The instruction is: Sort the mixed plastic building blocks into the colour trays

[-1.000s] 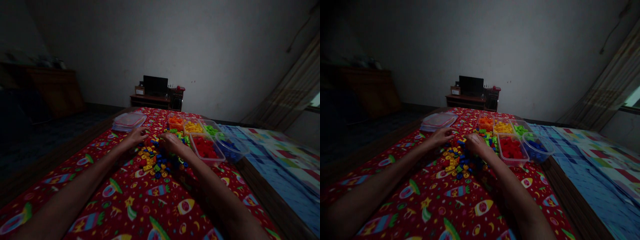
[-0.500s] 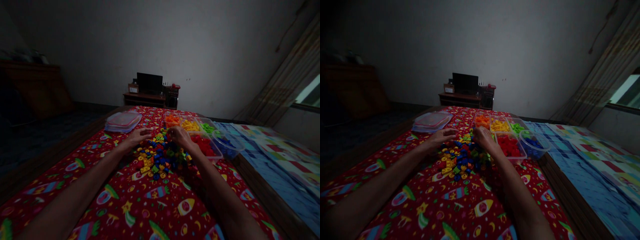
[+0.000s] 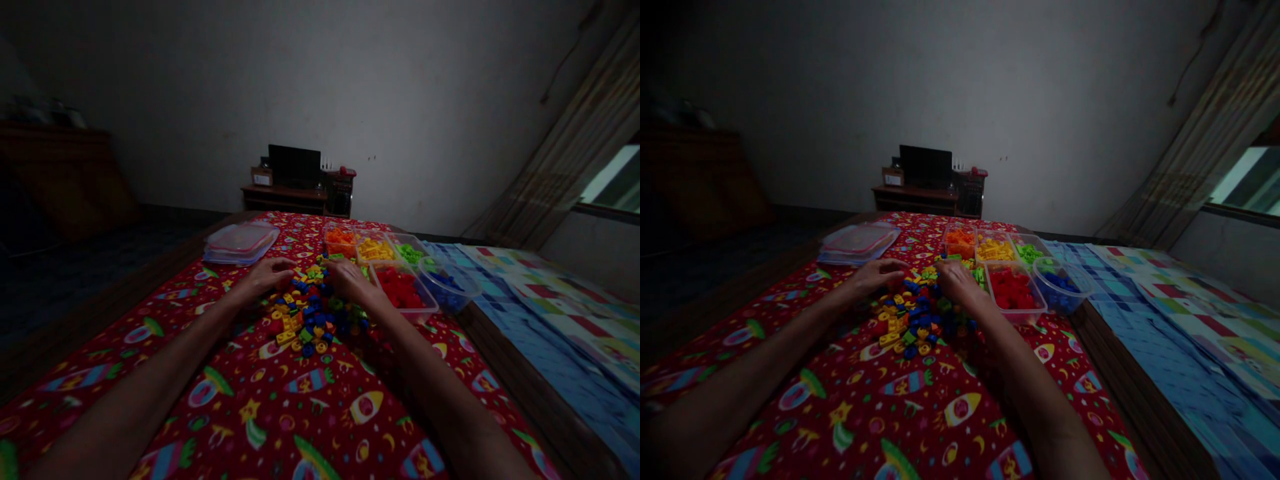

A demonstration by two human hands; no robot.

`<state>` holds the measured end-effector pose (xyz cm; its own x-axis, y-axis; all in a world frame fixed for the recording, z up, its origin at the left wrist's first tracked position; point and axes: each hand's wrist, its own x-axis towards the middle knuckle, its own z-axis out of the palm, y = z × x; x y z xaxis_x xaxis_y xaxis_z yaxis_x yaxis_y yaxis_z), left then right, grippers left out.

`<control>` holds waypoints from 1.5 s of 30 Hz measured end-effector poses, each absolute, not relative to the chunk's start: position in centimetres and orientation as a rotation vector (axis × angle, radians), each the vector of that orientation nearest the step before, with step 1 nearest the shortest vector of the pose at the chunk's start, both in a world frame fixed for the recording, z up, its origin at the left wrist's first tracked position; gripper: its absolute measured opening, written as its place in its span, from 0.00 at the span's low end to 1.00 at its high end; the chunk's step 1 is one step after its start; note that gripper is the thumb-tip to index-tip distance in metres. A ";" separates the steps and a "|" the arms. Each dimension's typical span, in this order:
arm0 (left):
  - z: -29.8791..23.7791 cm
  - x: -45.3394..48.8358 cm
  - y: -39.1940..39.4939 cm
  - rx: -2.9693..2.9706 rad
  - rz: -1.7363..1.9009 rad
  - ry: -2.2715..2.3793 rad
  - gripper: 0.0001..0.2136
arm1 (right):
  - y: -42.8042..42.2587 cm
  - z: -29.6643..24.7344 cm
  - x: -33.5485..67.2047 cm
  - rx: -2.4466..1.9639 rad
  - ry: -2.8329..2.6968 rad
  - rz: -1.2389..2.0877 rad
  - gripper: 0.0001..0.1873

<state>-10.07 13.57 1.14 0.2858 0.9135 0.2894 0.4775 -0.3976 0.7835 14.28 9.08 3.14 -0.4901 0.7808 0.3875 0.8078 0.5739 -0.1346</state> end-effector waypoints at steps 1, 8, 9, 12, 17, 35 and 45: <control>1.2 -10.0 13.4 1.993 1.000 1.247 0.25 | 8.9 2.5 13.9 -1.225 -2.454 -0.088 0.16; 1.1 -9.7 13.2 1.988 0.983 1.226 0.25 | 8.9 2.7 14.1 -1.253 -2.497 0.033 0.13; 1.0 -9.7 13.2 1.979 0.984 1.222 0.26 | 8.9 3.1 14.2 -1.280 -2.479 0.069 0.12; 0.9 -9.8 13.4 1.962 0.991 1.206 0.26 | 9.1 4.4 14.6 -1.267 -2.409 0.172 0.10; 1.6 -9.6 12.8 1.942 1.023 1.217 0.24 | 9.6 6.3 17.1 -1.406 -2.217 0.049 0.10; 1.2 -9.5 12.6 1.867 0.955 1.230 0.25 | 8.6 4.7 15.6 -1.442 -2.458 -0.079 0.17; 1.3 -9.5 12.4 1.915 0.980 1.245 0.24 | 7.9 2.9 14.5 -1.365 -2.485 -0.161 0.10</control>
<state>-9.46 12.44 1.27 0.2720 0.9321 0.2391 0.4512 -0.3430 0.8239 14.48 7.87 2.91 -0.5030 0.8053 0.3138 0.8391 0.5420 -0.0459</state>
